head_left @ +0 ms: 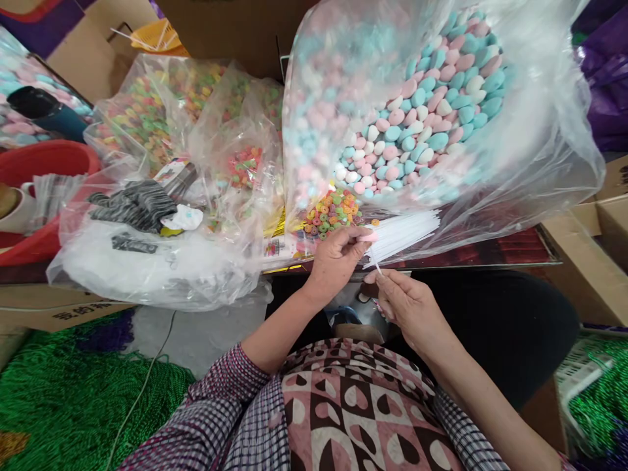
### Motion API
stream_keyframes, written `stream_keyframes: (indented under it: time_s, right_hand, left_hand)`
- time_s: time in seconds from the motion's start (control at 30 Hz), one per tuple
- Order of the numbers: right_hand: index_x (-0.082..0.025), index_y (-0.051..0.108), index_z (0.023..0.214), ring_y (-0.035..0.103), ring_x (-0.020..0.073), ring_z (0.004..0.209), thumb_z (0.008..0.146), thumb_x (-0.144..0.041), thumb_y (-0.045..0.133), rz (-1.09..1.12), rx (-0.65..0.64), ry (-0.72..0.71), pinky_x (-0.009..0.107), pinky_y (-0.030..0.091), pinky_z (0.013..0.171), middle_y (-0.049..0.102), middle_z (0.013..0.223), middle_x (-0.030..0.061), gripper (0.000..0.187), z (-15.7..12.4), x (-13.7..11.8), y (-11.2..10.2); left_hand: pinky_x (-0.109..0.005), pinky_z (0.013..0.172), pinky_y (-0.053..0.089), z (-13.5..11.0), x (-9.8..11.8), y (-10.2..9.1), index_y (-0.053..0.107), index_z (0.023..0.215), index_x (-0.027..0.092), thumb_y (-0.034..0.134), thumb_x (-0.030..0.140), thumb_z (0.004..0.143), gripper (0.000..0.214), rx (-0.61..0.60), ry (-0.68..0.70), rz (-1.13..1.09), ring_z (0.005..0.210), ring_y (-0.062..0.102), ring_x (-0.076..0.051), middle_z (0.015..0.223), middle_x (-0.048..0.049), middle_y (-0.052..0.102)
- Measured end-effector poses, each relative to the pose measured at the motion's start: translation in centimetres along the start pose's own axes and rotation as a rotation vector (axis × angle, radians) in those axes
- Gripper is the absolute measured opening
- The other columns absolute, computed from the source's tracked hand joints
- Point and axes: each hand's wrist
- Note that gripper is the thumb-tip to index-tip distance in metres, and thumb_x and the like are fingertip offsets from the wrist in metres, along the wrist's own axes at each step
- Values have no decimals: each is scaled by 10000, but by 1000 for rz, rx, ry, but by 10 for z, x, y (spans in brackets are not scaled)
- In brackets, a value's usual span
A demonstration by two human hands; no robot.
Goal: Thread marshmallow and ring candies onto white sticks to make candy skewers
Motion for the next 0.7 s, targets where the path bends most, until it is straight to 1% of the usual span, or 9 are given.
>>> stream_keyframes:
  time_s: [0.1, 0.2, 0.33, 0.37, 0.43, 0.5, 0.53, 0.63, 0.7]
  right_hand:
    - [-170, 634, 854, 243, 60, 393, 827, -506, 628, 93, 20, 27, 214, 187, 408, 333, 430, -98, 337, 4, -4, 0]
    - [-183, 603, 790, 220, 57, 379, 782, -513, 673, 150, 32, 44, 211, 133, 380, 351, 427, -92, 337, 11, -5, -1]
    - [-178, 617, 793, 270, 57, 398, 791, -514, 691, 178, 23, 8, 202, 164, 382, 417, 458, -72, 343, 20, 4, -5]
    - [-176, 636, 828, 285, 58, 407, 803, -508, 687, 177, 31, -8, 200, 175, 387, 431, 466, -69, 337, 21, 6, -7]
    - [-179, 664, 908, 298, 61, 411, 826, -501, 674, 171, 50, -27, 199, 192, 393, 440, 470, -69, 332, 22, 8, -11]
    - [-182, 676, 939, 303, 64, 406, 833, -508, 663, 160, 58, -33, 202, 201, 389, 438, 469, -70, 342, 21, 7, -13]
    - [-181, 679, 931, 305, 64, 404, 828, -514, 665, 152, 60, -39, 203, 202, 386, 435, 468, -69, 349, 21, 6, -12]
    - [-171, 682, 905, 307, 68, 410, 805, -537, 673, 133, 56, -43, 204, 197, 381, 426, 472, -68, 380, 18, 3, -6]
    - [-166, 682, 907, 304, 68, 414, 799, -543, 674, 126, 51, -33, 204, 190, 380, 432, 486, -65, 393, 17, 3, -2]
  left_hand:
    - [-298, 862, 501, -5, 5, 5, 731, 923, 233, 664, 255, 839, 109, -76, 46, 21, 924, 646, -166, 947, -40, 713]
    - [-328, 927, 497, -11, 4, 10, 729, 945, 234, 563, 215, 890, 175, -169, 85, 43, 969, 653, -175, 959, -49, 718]
    - [-352, 1011, 464, -13, 6, 2, 712, 1040, 242, 479, 141, 900, 290, -244, 169, 130, 1080, 637, -179, 1105, -57, 710]
    - [-352, 1014, 460, -10, 8, -4, 699, 1081, 241, 467, 133, 904, 311, -220, 182, 178, 1095, 633, -180, 1143, -61, 700]
    - [-349, 990, 465, -1, 11, -18, 683, 1119, 225, 456, 144, 920, 313, -95, 195, 338, 1079, 633, -190, 1147, -77, 689]
    - [-361, 949, 472, 13, 11, -31, 694, 1069, 194, 497, 184, 921, 247, 47, 191, 580, 1024, 635, -219, 1048, -94, 689]
    - [-373, 937, 469, 20, 10, -36, 698, 1038, 182, 543, 206, 905, 205, 70, 173, 717, 1014, 628, -240, 1020, -99, 682]
    - [-402, 904, 462, 36, 2, -43, 687, 1005, 158, 649, 259, 853, 187, 19, 114, 1048, 1003, 611, -289, 986, -112, 660]
    - [-402, 891, 457, 40, -4, -43, 670, 1011, 160, 643, 288, 861, 199, -19, 132, 1149, 1016, 600, -300, 1006, -115, 650]
Point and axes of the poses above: each hand's wrist, its own z-axis towards the middle knuckle, its own y-axis out of the palm, x = y × z
